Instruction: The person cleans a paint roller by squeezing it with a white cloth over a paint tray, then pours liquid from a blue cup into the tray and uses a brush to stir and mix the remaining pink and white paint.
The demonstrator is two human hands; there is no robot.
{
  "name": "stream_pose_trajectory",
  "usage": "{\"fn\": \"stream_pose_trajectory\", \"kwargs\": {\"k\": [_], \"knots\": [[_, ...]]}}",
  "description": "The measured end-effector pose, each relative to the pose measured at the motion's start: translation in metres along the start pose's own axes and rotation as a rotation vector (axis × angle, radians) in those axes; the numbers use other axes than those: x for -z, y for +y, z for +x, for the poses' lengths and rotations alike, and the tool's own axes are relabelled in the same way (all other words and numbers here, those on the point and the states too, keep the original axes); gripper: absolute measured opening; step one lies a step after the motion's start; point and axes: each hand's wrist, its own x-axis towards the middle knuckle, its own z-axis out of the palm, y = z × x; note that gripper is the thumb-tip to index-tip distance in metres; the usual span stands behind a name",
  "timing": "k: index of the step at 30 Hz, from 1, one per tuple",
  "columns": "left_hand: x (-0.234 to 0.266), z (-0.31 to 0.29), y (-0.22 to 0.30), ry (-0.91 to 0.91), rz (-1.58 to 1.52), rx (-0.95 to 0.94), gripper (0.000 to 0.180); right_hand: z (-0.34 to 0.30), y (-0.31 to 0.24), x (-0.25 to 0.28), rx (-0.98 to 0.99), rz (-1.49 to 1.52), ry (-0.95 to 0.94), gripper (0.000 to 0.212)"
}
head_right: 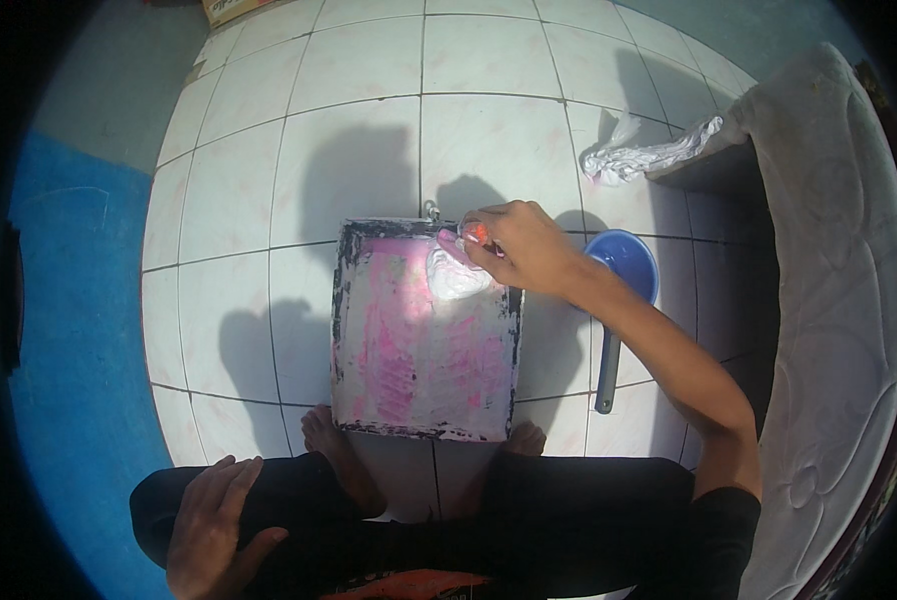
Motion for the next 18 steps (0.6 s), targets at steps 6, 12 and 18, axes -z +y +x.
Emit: {"fn": "stream_pose_trajectory", "kwargs": {"k": [6, 12, 18], "knots": [[-0.005, 0.002, -0.009, -0.010, 0.071, -0.077, 0.065, -0.005, 0.009, -0.019, 0.089, -0.174, -0.046, 0.020], [-0.006, -0.002, -0.010, -0.004, 0.057, -0.055, 0.067, -0.001, 0.007, -0.006, 0.022, 0.036, -0.024, 0.018], [0.000, -0.005, 0.000, 0.028, 0.004, -0.007, 0.062, 0.001, -0.011, 0.011, 0.155, 0.019, -0.029, 0.017]]}}
